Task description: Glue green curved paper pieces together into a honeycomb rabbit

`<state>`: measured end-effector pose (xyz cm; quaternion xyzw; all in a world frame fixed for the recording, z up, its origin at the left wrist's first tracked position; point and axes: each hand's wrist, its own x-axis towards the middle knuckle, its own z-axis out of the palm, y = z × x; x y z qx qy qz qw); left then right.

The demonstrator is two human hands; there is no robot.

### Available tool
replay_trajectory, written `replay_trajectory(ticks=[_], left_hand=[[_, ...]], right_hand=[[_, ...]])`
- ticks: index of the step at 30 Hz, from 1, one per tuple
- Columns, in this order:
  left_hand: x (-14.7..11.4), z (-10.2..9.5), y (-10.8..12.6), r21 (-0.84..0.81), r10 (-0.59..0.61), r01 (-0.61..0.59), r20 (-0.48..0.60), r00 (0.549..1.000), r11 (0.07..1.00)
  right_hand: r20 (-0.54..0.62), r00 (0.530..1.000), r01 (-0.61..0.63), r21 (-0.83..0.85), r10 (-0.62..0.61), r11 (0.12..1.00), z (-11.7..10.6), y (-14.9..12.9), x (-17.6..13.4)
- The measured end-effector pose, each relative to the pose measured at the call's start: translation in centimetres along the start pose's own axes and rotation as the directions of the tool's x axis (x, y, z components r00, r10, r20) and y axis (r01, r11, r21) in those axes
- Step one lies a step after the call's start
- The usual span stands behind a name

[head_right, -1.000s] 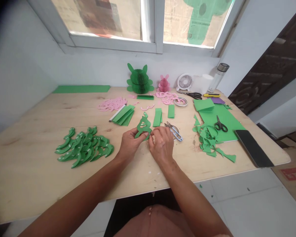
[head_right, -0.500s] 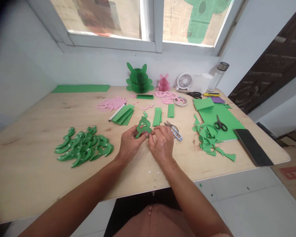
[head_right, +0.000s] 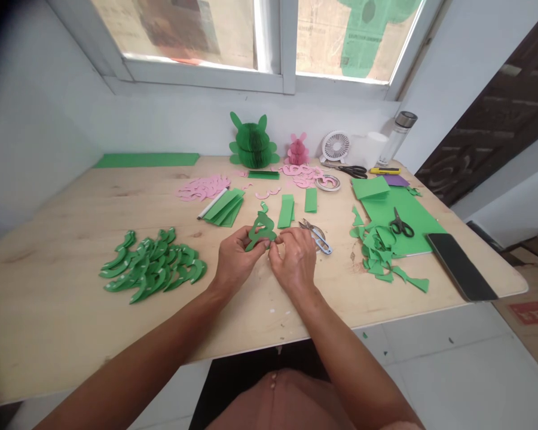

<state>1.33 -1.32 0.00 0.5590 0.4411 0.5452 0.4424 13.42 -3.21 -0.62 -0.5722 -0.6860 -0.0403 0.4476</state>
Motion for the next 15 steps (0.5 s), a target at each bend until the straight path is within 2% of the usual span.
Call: replay_trajectory(ticks=[15], left_hand=[[-0.03,0.01,0.17,-0.011,-0.019,0.020,0.007,1.000,1.000]], right_hand=[[0.026,0.999,-0.046,0.024,0.046,0.999,0.00,0.07,0.04]])
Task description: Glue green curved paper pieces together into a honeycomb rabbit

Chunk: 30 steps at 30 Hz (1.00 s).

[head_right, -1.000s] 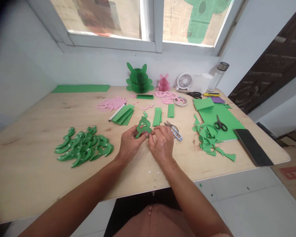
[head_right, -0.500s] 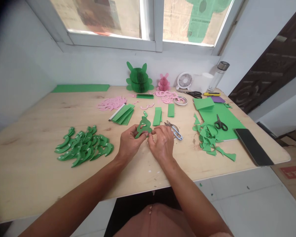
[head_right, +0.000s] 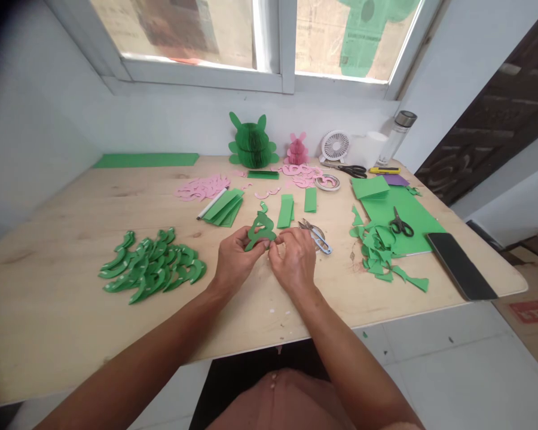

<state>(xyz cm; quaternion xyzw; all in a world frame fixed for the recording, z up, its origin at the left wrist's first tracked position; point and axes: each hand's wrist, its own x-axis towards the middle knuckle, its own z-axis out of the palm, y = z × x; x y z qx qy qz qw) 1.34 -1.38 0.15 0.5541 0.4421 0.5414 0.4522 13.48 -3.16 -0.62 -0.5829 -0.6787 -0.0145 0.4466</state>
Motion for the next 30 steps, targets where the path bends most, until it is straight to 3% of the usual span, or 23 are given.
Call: replay_trajectory(ticks=[11,22,30], left_hand=[[0.10,-0.04,-0.22,-0.005,-0.016,0.016,-0.005,1.000,1.000],[-0.12,-0.09,-0.23,0.092,0.053,-0.055,0.025,0.998,0.994],[0.11,-0.03,-0.31,0.038,0.016,-0.016,-0.008,1.000,0.999]], right_hand=[[0.008,1.000,0.000,0.005,0.000,1.000,0.01,0.04,-0.02],[0.008,1.000,0.008,0.012,-0.008,1.000,0.08,0.21,-0.05],[0.011,1.000,0.008,0.008,-0.008,1.000,0.26,0.39,-0.08]])
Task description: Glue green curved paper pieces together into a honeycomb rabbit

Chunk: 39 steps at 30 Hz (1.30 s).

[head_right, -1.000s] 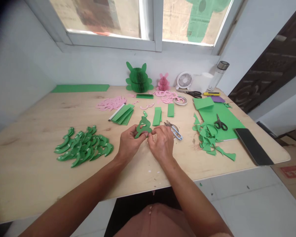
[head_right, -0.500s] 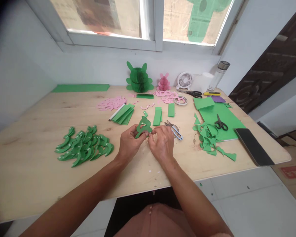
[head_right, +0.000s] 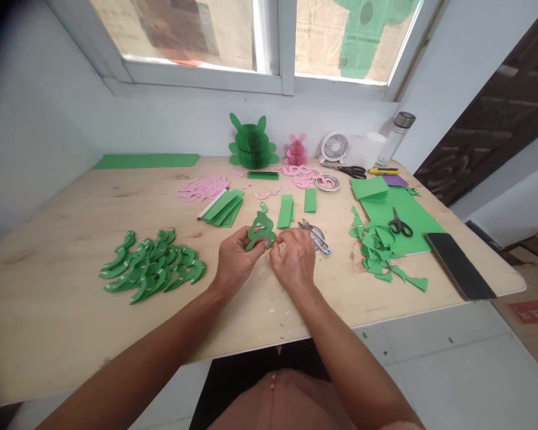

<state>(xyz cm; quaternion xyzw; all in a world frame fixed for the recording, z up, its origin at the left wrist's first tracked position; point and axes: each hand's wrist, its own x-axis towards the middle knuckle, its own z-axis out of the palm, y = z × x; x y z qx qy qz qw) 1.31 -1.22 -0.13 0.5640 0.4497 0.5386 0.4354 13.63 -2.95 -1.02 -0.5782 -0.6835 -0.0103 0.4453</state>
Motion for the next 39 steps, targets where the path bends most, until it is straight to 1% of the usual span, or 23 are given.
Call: replay_trajectory(ticks=[6,12,21,27,32,39], left_hand=[[0.03,-0.01,0.08,0.014,-0.003,0.003,-0.015,1.000,1.000],[-0.11,-0.05,0.20,0.079,0.036,-0.034,-0.014,0.999,0.996],[-0.30,-0.10,-0.15,0.188,0.131,-0.131,0.012,0.991,0.973],[-0.53,-0.14,-0.21,0.291,0.151,-0.148,0.011,0.988,0.945],[-0.54,-0.08,-0.31,0.275,0.149,-0.147,0.013,0.989,0.950],[-0.31,0.08,-0.04,0.100,0.048,-0.050,0.024,0.999,0.994]], right_hand=[[-0.005,1.000,0.019,0.004,-0.019,1.000,-0.11,-0.19,0.03],[-0.015,1.000,0.019,0.023,-0.019,1.000,-0.05,-0.25,0.01],[-0.019,0.999,-0.042,0.062,0.044,0.997,-0.07,-0.47,0.10],[-0.023,0.997,-0.074,0.082,0.076,0.994,0.02,-0.38,0.18],[-0.014,0.994,-0.107,0.116,0.110,0.987,0.04,-0.53,0.26],[0.038,0.985,-0.174,0.202,0.170,0.964,-0.13,-0.49,0.42]])
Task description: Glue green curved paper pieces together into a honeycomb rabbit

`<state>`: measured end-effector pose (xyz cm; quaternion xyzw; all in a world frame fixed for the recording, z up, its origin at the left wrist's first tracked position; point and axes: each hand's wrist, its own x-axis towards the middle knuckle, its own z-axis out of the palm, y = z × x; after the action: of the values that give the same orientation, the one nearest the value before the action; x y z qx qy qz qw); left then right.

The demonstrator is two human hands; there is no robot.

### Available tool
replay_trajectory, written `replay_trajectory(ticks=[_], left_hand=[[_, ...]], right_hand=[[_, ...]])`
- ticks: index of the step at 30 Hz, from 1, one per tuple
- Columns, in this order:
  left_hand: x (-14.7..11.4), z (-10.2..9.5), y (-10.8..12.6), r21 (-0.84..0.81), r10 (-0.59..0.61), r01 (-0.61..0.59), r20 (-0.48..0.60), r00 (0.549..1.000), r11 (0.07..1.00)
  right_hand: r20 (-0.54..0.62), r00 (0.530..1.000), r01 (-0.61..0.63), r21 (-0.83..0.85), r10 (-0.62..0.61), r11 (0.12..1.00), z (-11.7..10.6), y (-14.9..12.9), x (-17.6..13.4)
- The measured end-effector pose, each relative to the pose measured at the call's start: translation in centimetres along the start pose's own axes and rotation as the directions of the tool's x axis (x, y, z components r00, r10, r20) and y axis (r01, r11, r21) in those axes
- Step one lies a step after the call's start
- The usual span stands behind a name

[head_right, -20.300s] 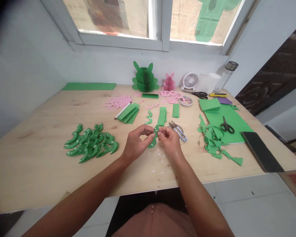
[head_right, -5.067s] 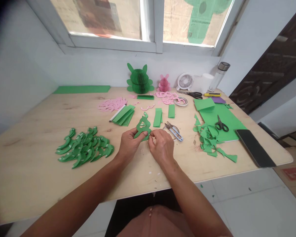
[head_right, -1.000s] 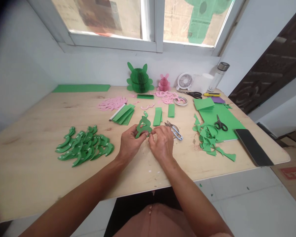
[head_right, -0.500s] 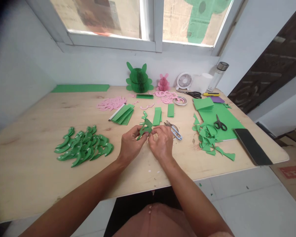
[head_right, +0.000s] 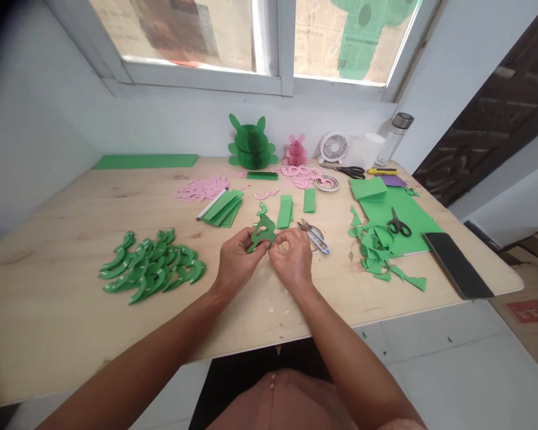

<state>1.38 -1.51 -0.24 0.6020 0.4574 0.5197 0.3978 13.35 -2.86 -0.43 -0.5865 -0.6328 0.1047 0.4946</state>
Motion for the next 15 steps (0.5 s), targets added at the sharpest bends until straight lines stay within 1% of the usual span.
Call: replay_trajectory(ticks=[6,9,12,15], left_hand=[[0.11,0.07,0.45,-0.126,-0.083,0.081,-0.013,0.996,0.989],[0.16,0.03,0.52,-0.149,-0.105,0.101,-0.020,0.994,0.984],[0.27,-0.02,0.40,-0.166,-0.124,0.118,-0.031,0.992,0.979],[0.47,-0.05,0.19,-0.231,-0.161,0.152,-0.020,0.987,0.961]], right_hand=[[0.030,0.997,-0.072,0.069,0.070,0.995,0.02,0.29,0.01],[0.053,0.991,-0.127,0.091,0.123,0.988,0.05,0.31,0.03],[0.064,0.987,-0.154,0.101,0.148,0.983,-0.02,0.27,0.07],[0.058,0.983,-0.182,0.116,0.176,0.976,-0.25,0.21,0.14]])
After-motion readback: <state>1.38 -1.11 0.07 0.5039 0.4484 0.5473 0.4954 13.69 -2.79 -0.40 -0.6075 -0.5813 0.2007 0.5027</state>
